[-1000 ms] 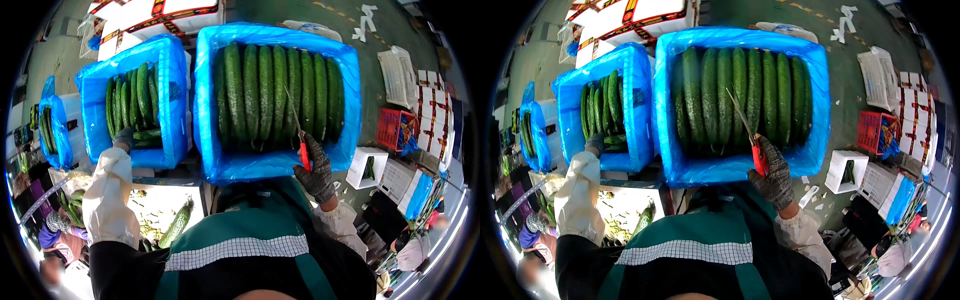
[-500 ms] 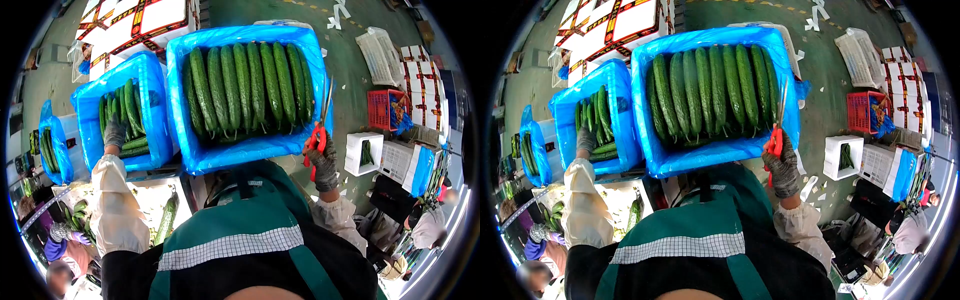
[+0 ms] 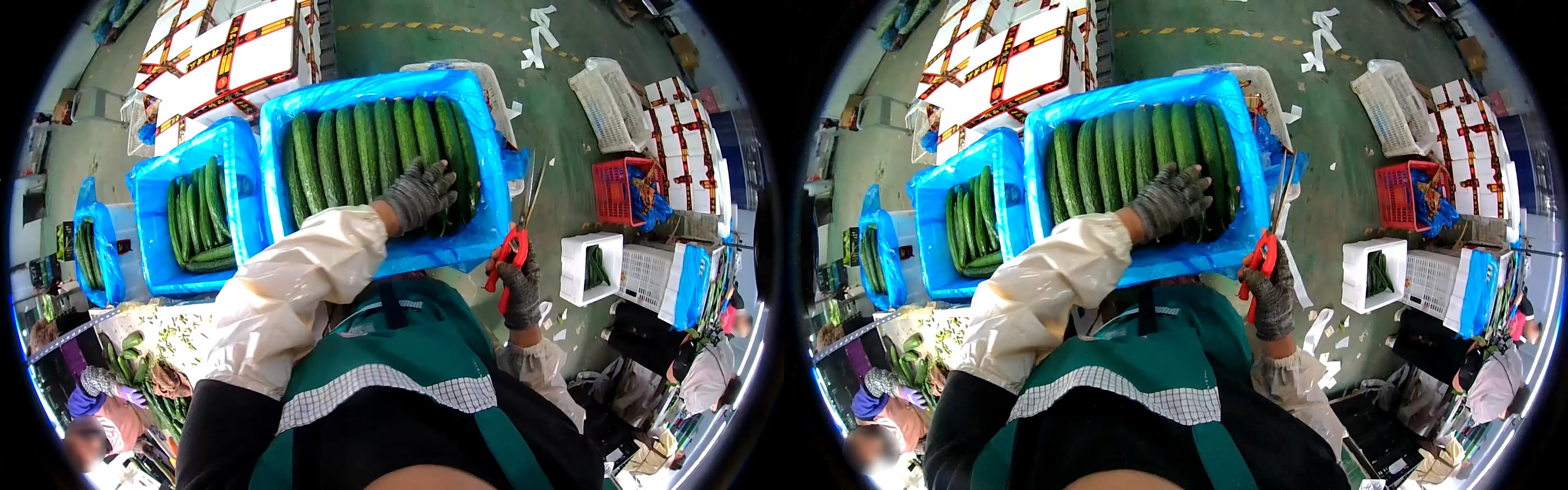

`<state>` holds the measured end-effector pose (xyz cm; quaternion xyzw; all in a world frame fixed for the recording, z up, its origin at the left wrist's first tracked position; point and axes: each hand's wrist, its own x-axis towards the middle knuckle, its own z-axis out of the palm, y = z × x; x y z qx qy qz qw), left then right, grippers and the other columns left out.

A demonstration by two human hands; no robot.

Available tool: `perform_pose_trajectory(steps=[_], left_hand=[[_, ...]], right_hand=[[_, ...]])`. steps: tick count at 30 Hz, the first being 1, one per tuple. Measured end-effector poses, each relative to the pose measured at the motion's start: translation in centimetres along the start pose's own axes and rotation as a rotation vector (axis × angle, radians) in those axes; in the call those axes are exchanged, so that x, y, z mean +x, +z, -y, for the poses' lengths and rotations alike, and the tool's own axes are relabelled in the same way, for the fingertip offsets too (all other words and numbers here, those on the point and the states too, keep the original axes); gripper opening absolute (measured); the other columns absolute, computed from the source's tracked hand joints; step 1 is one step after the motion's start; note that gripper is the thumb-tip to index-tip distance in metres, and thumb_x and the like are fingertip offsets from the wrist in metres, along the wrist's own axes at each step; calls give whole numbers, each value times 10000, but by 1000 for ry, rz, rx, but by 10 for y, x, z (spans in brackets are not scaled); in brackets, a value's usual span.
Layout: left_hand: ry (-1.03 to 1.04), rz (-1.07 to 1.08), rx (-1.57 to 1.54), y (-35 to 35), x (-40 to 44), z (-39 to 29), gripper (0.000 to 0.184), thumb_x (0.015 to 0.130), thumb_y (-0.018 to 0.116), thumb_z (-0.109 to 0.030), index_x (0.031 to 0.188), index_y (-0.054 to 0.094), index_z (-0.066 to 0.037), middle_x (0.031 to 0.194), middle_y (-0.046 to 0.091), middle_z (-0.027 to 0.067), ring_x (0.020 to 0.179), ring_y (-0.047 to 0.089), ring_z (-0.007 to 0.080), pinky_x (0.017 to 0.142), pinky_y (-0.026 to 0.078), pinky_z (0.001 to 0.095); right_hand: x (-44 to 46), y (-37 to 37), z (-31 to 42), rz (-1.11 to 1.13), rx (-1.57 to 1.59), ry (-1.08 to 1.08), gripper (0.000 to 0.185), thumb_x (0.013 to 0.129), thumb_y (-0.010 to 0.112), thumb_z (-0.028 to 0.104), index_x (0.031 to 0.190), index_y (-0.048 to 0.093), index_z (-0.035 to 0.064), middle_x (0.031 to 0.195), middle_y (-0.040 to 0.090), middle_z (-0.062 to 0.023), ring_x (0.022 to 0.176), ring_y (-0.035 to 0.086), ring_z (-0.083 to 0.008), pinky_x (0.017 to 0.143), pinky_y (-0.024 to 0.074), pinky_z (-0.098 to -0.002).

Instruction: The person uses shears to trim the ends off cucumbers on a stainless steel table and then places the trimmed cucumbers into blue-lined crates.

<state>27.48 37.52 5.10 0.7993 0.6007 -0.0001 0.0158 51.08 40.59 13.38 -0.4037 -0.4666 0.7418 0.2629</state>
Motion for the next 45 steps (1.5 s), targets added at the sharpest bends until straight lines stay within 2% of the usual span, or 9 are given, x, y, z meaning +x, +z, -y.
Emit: perform_pose_trajectory(steps=[4,10,14,21,32,38,42,44,45], left_hand=[[2,351,49,-3,28,-8,401,819,432,-242,1213,469,-176,1325,374,105,1270,266,338,958,198,613],[6,455,133,1,60,-13,321,801,456,-283,1080,588,-196,1259,446,128,1171,369,375,912,226,649],[-139,46,124,88,97,-27,391,772,476,-298,1033,600,-34,987,587,214,926,542,397,833,291,670],[-110,-56,-100,-10,66,10,274,722,531,-280,906,616,-96,890,614,152,864,580,325,831,337,593],[-749,-1260,-1123,-159,-128,-26,278,630,565,-102,900,552,-38,882,603,127,848,579,243,745,472,337],[-602,-1808,-1076,-200,-281,-46,365,691,650,-242,962,515,-38,875,595,99,788,567,150,663,483,276],[-1114,-1294,-726,-228,-360,-75,348,715,644,-175,991,517,-5,868,567,111,763,582,191,609,496,263],[-1451,-477,-30,-207,-385,-70,308,691,612,-90,969,532,18,850,563,139,723,594,219,581,485,257],[-1549,-319,-148,-199,-391,-73,297,670,605,-71,943,532,21,828,561,150,691,583,225,569,476,261]], right_hand=[[-3,-23,-7,-34,18,-9,610,717,570,55,1283,343,20,871,533,-73,722,538,-154,617,460,-258],[-2,-30,-2,-43,86,-24,570,733,539,45,1270,350,11,843,538,-68,717,530,-140,626,446,-259],[0,-17,8,-16,-19,-2,553,752,537,97,1267,353,17,802,539,-65,644,526,-143,570,448,-255],[33,-55,11,210,-110,103,586,788,546,108,1318,301,69,904,558,-92,741,554,-186,673,470,-304],[50,38,55,464,-467,-241,602,778,548,68,1323,292,43,889,531,-67,733,524,-150,644,455,-260],[24,131,7,771,-463,-17,632,747,625,41,1311,343,80,870,522,-9,740,498,-86,645,441,-206],[-13,174,-25,1081,-451,-57,619,743,654,95,1296,375,86,887,531,-2,771,509,-83,676,453,-224],[-20,190,-44,1223,-623,-239,661,685,640,101,1291,378,57,979,541,-51,783,521,-116,710,464,-257],[-28,202,-46,1267,-675,-242,669,676,637,110,1287,375,44,1034,540,-88,830,539,-162,746,462,-280]])
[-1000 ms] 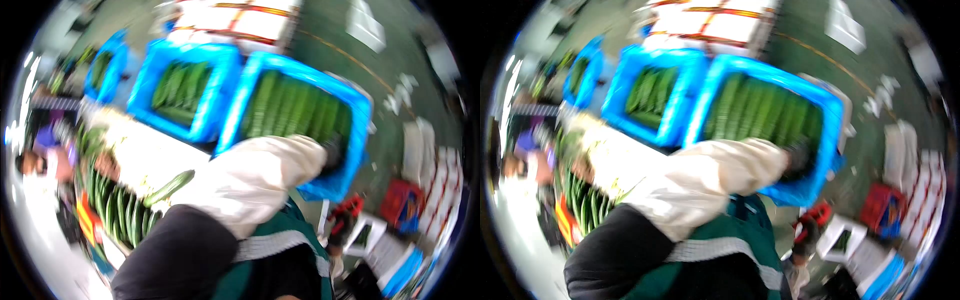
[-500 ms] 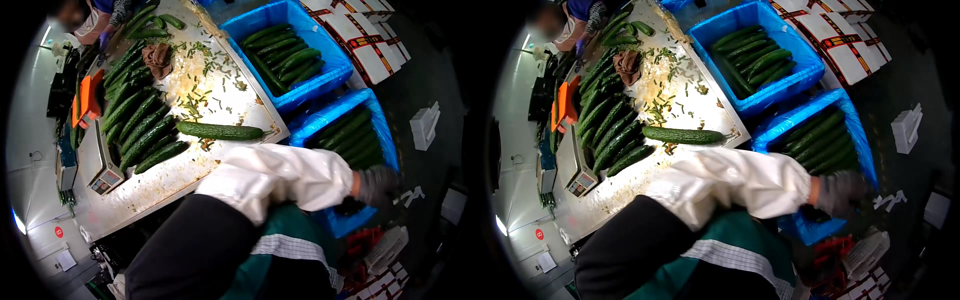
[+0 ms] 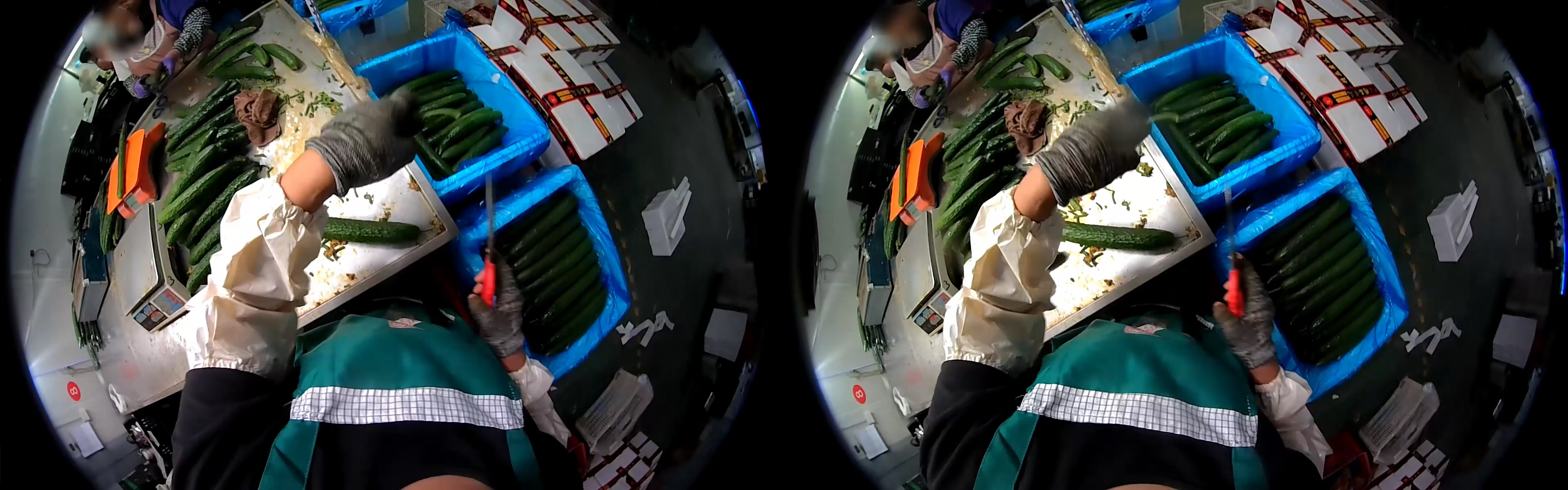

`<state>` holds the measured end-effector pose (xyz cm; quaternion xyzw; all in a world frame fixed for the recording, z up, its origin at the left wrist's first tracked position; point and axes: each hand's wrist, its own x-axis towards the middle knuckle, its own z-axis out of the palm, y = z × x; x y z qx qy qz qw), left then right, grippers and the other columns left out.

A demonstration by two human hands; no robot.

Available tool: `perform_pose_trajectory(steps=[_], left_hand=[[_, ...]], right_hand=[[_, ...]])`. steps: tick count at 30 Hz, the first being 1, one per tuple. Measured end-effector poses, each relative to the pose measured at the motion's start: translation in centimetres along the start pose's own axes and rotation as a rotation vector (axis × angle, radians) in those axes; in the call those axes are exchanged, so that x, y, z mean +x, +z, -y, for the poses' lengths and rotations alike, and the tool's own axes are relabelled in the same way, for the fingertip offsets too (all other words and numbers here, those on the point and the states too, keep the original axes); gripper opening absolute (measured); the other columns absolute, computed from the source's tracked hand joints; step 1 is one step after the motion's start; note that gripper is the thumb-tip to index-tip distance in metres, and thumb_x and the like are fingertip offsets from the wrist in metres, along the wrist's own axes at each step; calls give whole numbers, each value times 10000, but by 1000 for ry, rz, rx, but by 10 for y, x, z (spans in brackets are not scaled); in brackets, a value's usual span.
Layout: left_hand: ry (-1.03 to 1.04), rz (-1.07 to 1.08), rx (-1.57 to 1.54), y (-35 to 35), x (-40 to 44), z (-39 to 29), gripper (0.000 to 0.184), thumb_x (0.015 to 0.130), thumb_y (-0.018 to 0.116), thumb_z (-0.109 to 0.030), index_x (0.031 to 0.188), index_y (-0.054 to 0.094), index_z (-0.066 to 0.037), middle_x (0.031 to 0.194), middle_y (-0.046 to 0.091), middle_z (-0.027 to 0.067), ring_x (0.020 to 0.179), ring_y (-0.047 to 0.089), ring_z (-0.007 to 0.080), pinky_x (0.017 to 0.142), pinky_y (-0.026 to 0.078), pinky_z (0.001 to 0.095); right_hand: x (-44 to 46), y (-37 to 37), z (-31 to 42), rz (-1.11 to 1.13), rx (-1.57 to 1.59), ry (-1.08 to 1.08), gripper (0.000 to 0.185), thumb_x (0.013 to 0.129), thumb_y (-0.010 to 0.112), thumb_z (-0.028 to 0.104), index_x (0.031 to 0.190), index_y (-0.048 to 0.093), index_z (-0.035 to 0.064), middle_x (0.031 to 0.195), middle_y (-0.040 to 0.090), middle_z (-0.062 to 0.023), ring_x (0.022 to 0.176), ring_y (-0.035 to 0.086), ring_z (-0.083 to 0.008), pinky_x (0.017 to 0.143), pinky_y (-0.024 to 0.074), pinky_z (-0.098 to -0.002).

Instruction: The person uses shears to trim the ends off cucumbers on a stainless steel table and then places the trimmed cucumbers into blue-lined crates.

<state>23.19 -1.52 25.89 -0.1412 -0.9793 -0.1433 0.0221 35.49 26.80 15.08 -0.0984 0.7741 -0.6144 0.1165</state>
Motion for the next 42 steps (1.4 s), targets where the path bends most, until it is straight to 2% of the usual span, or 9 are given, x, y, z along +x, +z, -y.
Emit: perform_pose_trajectory(steps=[1,3,8,26,32,33,35,37,42], left_hand=[[-111,167,34,-10,-3,-4,287,649,598,-52,918,532,25,807,559,161,659,573,232,557,467,266],[-349,244,-443,-36,-24,-16,182,685,562,-12,851,488,2,696,532,90,610,515,163,543,455,303],[-487,392,-970,-1,-42,36,211,693,557,11,893,497,-26,686,509,40,599,507,126,526,450,259],[-503,627,-1029,21,-47,64,202,720,544,-23,919,516,-39,669,503,27,571,496,112,511,438,243],[-476,702,-689,46,-43,73,245,675,566,-68,915,524,-40,697,536,40,577,510,130,502,443,283],[-329,771,-510,45,-43,73,274,675,553,-102,937,528,-25,732,582,82,604,553,187,548,455,330],[-211,572,-320,38,-61,62,281,685,545,-135,941,523,-23,770,607,138,686,596,281,618,459,384],[-384,542,-160,29,-77,52,264,703,548,-157,931,515,-26,806,610,170,766,590,349,661,453,417],[-509,401,199,4,-124,83,259,688,582,-149,924,534,-53,770,608,157,748,602,308,652,453,426]], right_hand=[[8,8,7,52,-41,13,678,666,635,118,1284,372,32,1089,539,-126,878,557,-207,782,459,-303],[23,19,16,109,-101,-23,680,662,635,122,1280,370,19,1130,520,-157,944,545,-253,821,442,-321],[42,42,26,253,-98,-127,656,664,624,104,1263,379,-2,1191,485,-202,1074,497,-330,904,397,-353],[75,70,36,266,-267,-235,522,667,623,117,1163,494,19,969,584,-216,859,592,-339,735,480,-359],[73,73,21,240,-284,-161,470,686,609,128,1136,520,29,886,594,-220,800,600,-333,693,479,-360],[71,73,15,214,-293,-140,460,691,607,132,1132,525,33,868,596,-216,778,600,-333,684,478,-358],[70,69,24,269,-299,-51,456,698,604,137,1137,524,41,857,596,-211,743,596,-325,673,473,-353],[67,63,17,315,-247,137,477,689,609,103,1151,514,36,882,598,-192,729,598,-261,661,467,-329],[59,47,12,285,-166,197,566,672,597,20,1216,443,-15,986,580,-83,789,534,-149,711,460,-274]])
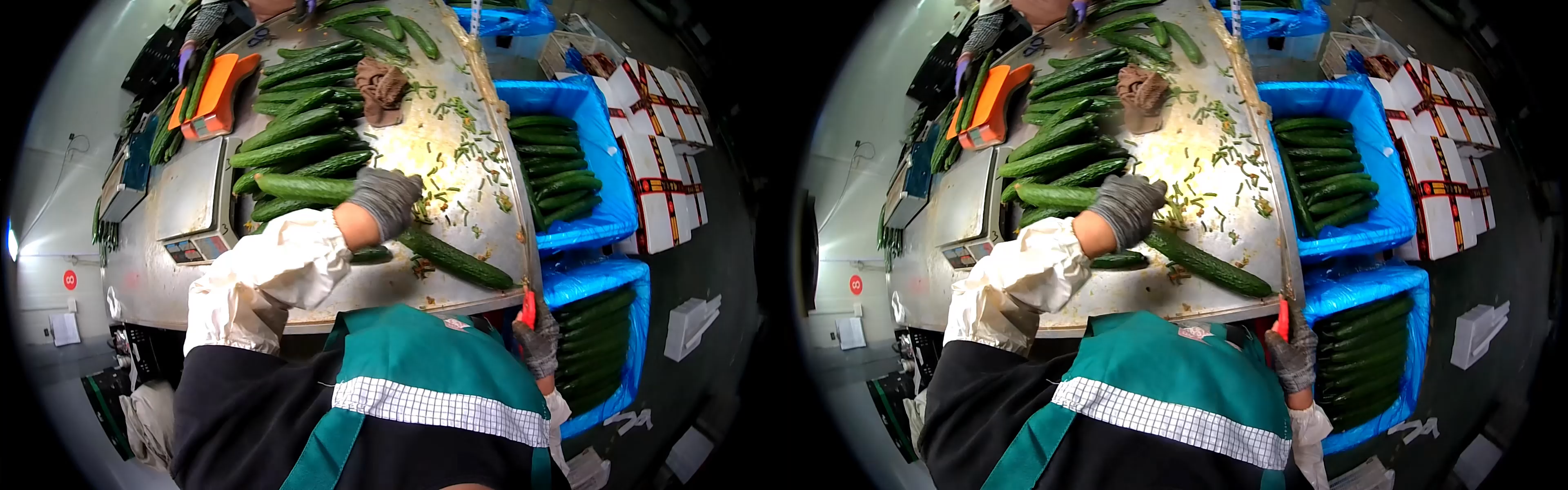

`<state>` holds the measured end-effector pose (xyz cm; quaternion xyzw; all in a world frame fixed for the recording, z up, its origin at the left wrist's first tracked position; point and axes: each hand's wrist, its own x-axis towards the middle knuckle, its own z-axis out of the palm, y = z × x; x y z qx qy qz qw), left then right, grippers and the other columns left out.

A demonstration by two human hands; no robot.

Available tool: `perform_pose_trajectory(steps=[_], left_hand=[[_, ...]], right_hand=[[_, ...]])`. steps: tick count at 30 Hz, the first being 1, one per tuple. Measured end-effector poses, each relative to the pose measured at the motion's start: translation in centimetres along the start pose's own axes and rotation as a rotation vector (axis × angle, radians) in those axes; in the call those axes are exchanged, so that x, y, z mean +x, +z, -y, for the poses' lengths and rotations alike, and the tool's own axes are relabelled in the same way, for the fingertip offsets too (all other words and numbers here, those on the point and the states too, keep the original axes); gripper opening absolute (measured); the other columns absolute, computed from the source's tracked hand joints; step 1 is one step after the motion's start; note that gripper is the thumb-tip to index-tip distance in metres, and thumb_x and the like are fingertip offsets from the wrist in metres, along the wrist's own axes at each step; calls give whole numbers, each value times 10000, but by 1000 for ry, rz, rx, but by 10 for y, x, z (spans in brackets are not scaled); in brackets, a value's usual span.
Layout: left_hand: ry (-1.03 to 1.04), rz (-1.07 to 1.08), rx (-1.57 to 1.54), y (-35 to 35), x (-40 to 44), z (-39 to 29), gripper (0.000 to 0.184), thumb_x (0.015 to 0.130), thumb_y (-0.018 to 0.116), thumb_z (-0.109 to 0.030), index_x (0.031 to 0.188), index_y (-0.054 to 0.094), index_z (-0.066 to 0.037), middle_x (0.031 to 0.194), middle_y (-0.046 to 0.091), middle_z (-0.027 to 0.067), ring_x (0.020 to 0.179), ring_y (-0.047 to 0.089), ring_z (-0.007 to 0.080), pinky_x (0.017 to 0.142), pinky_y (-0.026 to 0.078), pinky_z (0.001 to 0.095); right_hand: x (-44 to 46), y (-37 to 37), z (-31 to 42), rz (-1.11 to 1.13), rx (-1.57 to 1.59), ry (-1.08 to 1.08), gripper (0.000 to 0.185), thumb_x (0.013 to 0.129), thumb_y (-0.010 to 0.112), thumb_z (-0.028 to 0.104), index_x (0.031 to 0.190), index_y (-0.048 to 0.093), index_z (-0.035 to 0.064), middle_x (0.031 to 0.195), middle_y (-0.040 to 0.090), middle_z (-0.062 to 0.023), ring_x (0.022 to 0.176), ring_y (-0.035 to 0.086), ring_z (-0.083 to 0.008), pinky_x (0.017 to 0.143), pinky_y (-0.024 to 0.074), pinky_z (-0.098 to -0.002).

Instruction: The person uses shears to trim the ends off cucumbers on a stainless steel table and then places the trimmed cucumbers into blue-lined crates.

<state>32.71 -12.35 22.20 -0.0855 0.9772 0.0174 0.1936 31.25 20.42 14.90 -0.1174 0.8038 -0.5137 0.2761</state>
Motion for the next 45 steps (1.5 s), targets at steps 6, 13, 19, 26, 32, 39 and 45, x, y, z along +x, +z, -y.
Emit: perform_pose_trajectory(steps=[6,13,19,26,32,39,45], left_hand=[[-179,-52,52,14,-9,62,388,701,628,-346,962,541,-74,862,601,151,823,585,315,694,452,422],[-266,-145,106,55,-1,77,343,732,569,-246,1037,499,-106,975,532,119,912,511,276,748,393,423],[-293,-441,24,63,-18,88,514,760,529,-398,1191,446,-130,1172,460,130,1087,421,297,860,332,479],[-100,-841,-29,101,-35,51,518,704,599,-312,1159,449,-116,1180,442,113,1131,391,287,961,255,458],[-124,-843,-112,93,-77,47,306,721,589,-203,1003,532,-98,946,532,105,926,506,269,868,370,413],[-975,-1000,-525,184,-114,241,265,842,538,-308,943,568,-65,701,593,110,604,566,260,588,469,342],[-989,-351,-1952,149,-133,263,265,783,605,-371,898,557,-137,658,580,25,405,416,111,354,278,214]], right_hand=[[2,-4,-26,-20,223,36,578,644,553,1,1213,451,-6,995,568,-76,740,510,-127,692,452,-252],[2,-2,-33,-85,101,7,570,638,572,-7,1195,454,-19,931,572,-100,752,531,-143,701,461,-264],[-8,-10,-35,-75,298,-44,601,652,587,16,1231,427,6,1038,535,-72,779,498,-130,729,438,-245],[-18,-19,-34,-115,249,14,614,662,604,26,1246,411,21,969,500,-34,779,473,-109,719,431,-239],[-26,-23,-29,-125,268,-2,606,661,564,-33,1245,408,9,1027,506,-43,775,475,-111,692,436,-238],[-26,-24,-61,-129,336,-80,673,640,562,-53,1281,369,16,1096,496,-49,781,472,-106,703,432,-237],[-24,-14,-42,-92,308,-42,689,631,600,-10,1282,379,36,856,486,-1,753,469,-105,706,423,-231]])
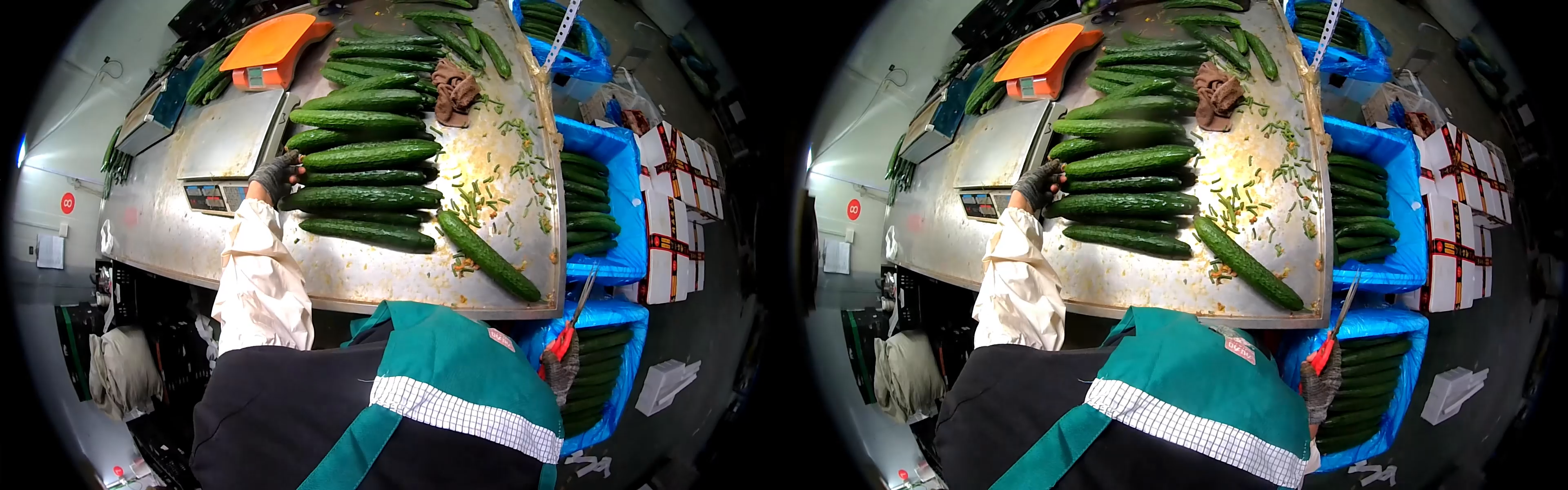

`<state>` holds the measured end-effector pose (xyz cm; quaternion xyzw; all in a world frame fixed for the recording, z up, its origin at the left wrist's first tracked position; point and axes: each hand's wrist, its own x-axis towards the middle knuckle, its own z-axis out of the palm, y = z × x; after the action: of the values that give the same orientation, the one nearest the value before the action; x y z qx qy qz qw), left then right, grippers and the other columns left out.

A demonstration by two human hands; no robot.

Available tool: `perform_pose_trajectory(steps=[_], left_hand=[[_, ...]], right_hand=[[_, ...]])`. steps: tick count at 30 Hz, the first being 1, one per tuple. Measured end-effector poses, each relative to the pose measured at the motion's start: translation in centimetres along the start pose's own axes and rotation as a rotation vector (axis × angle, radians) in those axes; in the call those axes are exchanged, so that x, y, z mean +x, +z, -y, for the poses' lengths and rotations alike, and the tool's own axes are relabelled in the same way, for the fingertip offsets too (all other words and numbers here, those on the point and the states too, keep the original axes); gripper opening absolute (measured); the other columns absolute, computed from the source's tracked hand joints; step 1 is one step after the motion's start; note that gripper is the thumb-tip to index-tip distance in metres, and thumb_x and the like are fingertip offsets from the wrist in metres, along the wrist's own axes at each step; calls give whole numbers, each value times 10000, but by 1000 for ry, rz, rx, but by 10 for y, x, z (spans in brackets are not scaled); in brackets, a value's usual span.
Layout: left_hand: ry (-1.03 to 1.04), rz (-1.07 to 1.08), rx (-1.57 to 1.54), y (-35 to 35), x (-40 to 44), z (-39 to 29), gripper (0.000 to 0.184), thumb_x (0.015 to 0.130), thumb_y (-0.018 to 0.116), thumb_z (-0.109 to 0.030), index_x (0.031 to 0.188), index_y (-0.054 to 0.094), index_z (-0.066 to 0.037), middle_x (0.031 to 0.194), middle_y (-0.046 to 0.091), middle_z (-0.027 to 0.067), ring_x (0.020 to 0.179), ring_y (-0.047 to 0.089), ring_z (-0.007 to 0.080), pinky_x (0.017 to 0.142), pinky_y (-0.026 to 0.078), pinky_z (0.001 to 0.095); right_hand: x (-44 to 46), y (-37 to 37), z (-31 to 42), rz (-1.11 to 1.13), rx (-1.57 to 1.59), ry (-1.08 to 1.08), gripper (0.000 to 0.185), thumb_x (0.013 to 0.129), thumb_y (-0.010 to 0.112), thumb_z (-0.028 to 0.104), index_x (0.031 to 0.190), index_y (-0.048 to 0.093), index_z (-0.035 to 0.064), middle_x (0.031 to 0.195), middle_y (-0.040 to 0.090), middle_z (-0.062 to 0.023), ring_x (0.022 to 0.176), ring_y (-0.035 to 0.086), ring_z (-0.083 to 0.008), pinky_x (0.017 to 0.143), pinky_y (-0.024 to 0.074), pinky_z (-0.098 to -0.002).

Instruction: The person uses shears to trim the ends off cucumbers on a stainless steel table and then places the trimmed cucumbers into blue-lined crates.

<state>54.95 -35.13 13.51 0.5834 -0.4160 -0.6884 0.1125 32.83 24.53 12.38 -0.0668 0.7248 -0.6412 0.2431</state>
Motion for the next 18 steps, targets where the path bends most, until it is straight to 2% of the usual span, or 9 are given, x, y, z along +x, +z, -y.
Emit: perform_pose_trajectory(steps=[5,10,13,14,16,17,18], left_hand=[[38,-13,103,8,6,-3,191,779,628,-244,866,501,-131,614,522,-1,403,416,96,324,278,220],[129,-81,61,6,21,9,140,799,594,-219,858,510,-123,606,527,-3,405,434,89,329,300,220],[303,-221,74,13,17,13,116,808,569,-202,835,547,-91,597,549,5,395,458,93,340,333,237],[302,-222,73,12,18,14,116,808,569,-202,835,547,-91,597,549,5,395,458,93,340,333,237],[301,-353,72,10,20,14,148,808,574,-198,872,554,-66,612,564,17,400,480,105,338,341,243],[302,-406,-9,5,24,17,201,817,564,-182,960,544,-41,642,576,34,421,513,117,341,358,242],[301,-403,-8,4,23,18,201,817,564,-182,960,544,-41,642,576,34,421,513,117,341,358,242]], right_hand=[[-3,-3,-1,-43,-1,9,686,630,588,-16,1282,385,41,834,491,-1,723,467,-100,679,422,-226],[-2,-3,-4,-53,-36,-11,689,624,561,-42,1284,381,42,825,497,-2,710,465,-94,655,422,-224],[-1,-1,0,-58,-16,9,677,636,579,-34,1280,384,41,831,502,-3,718,469,-95,665,424,-227],[-1,-1,1,-52,-14,18,674,641,589,-27,1279,384,42,831,504,-3,721,470,-96,668,425,-228],[-1,-3,-2,-50,-34,19,668,645,596,-22,1276,386,40,827,504,-3,724,472,-97,669,425,-228],[0,-4,-4,-49,-52,20,661,650,602,-16,1273,388,39,823,505,-3,727,474,-97,670,426,-228],[0,-5,-7,-51,-53,20,661,650,602,-16,1273,388,39,823,505,-3,727,474,-97,670,426,-228]])
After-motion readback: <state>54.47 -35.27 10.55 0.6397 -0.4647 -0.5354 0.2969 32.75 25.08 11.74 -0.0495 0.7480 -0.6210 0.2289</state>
